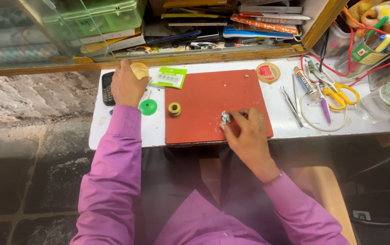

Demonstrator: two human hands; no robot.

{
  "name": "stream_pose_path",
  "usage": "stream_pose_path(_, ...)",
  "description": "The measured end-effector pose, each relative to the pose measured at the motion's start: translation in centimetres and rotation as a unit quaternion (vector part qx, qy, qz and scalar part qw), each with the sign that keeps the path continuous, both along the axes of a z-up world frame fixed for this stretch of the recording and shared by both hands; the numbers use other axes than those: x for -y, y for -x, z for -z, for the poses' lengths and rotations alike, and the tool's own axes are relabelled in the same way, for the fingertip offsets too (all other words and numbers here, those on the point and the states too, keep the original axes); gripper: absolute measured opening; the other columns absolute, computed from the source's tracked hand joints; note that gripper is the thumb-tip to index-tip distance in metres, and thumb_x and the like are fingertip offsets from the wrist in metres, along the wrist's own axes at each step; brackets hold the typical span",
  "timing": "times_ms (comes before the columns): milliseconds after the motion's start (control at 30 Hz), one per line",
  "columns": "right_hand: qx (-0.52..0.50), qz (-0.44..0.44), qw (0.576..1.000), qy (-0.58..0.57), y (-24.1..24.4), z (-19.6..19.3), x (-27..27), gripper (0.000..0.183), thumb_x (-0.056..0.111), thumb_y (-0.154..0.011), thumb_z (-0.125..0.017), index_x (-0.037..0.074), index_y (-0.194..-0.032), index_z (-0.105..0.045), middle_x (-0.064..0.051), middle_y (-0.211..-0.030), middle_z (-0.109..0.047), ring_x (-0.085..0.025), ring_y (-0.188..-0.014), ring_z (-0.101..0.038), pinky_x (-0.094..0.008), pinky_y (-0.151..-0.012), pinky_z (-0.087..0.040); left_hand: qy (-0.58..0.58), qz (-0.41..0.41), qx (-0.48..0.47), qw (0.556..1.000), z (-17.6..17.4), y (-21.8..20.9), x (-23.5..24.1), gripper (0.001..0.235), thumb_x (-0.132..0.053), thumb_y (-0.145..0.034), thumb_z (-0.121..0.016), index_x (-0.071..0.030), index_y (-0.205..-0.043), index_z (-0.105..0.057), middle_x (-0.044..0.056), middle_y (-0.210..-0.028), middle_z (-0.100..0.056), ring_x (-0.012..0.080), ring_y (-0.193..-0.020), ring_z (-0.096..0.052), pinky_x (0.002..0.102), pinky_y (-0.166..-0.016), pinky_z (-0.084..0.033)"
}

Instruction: The person uses a soldering iron to work on a small circuit board, then uses a heat gun to apply heat to the same board. They handle the board with both hands, inspect it, and place it on the work surface. The person also picks up and examines a disassembled mobile phone casing and internal components.

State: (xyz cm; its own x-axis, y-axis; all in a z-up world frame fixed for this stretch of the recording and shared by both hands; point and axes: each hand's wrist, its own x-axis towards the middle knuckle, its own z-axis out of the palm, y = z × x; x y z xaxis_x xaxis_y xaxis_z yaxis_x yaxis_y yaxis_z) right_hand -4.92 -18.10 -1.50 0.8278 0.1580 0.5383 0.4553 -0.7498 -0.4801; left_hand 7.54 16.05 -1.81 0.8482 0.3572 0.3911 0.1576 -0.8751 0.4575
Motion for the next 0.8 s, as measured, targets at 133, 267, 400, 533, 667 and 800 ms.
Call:
stream_pose_path(133, -0.03, -0.002, 1.0, 0.001, -0.6, 0.0, -0.4, 0.034, 0.023, -0.084, -0.08, 0.004, -0.111, -0.073, -0.015, -0.11, -0.055, -0.035, -0.105, -0.053, -0.047, -0.091, -0.042, -0.077, 0.002, 0.062, 0.995, -1.3, 1.3, 1.3, 0.066, -0.035, -0.073, -0.092, -0.002, -0.121, -0.061, 0.022, -0.118, -0.066, 0.0399, -0.104, -0.064, 0.051, -0.087, -0.049)
stream_pose_path(267, -0.038, -0.062, 0.996, -0.049, -1.4, 0.1, 0.1, 0.028, 0.016, -0.083, -0.081, 0.004, -0.108, -0.073, -0.012, -0.103, -0.064, -0.031, -0.098, -0.06, -0.042, -0.086, -0.049, 0.09, 0.175, 0.222, 0.955, -1.4, 5.2, 7.2, 0.045, -0.024, -0.091, -0.082, -0.002, -0.126, -0.064, 0.016, -0.12, -0.07, 0.0302, -0.111, -0.066, 0.04, -0.097, -0.054)
stream_pose_path(400, -0.161, -0.119, 0.96, -0.195, -3.1, 0.3, 0.6, 0.021, 0.007, -0.089, -0.075, 0.003, -0.11, -0.072, -0.005, -0.099, -0.075, -0.016, -0.091, -0.072, -0.031, -0.082, -0.057, 0.241, 0.333, 0.091, 0.907, -0.6, 9.1, 14.8, 0.036, -0.017, -0.087, -0.077, -0.003, -0.119, -0.068, 0.013, -0.11, -0.071, 0.0205, -0.085, -0.067, 0.034, -0.078, -0.056)
stream_pose_path(533, -0.233, -0.205, 0.906, -0.289, -5.7, 0.0, 1.9, 0.026, 0.003, -0.093, -0.071, 0.001, -0.119, -0.069, -0.005, -0.105, -0.075, -0.01, -0.094, -0.07, -0.025, -0.082, -0.057, 0.361, 0.35, 0.042, 0.864, -0.3, 9.1, 17.5, 0.029, -0.007, -0.091, -0.072, -0.003, -0.119, -0.07, 0.007, -0.098, -0.074, 0.0133, -0.079, -0.068, 0.028, -0.073, -0.057)
stream_pose_path(667, -0.262, -0.26, 0.847, -0.383, -7.1, 0.2, 2.7, 0.033, -0.002, -0.093, -0.071, 0.0, -0.124, -0.064, -0.006, -0.102, -0.071, -0.01, -0.091, -0.068, -0.023, -0.079, -0.057, 0.488, 0.361, 0.055, 0.793, 1.0, 7.3, 18.4, 0.029, 0.0, -0.094, -0.069, -0.002, -0.122, -0.069, 0.004, -0.095, -0.073, 0.0092, -0.086, -0.069, 0.026, -0.078, -0.059)
stream_pose_path(800, -0.279, -0.255, 0.825, -0.42, -7.4, 0.8, 2.8, 0.024, -0.001, -0.092, -0.072, -0.001, -0.115, -0.065, -0.006, -0.102, -0.072, -0.01, -0.09, -0.072, -0.025, -0.075, -0.06, 0.502, 0.368, 0.056, 0.78, 2.4, 7.0, 18.2, 0.035, 0.002, -0.092, -0.069, -0.002, -0.127, -0.068, 0.003, -0.098, -0.069, 0.008, -0.087, -0.067, 0.025, -0.079, -0.058)
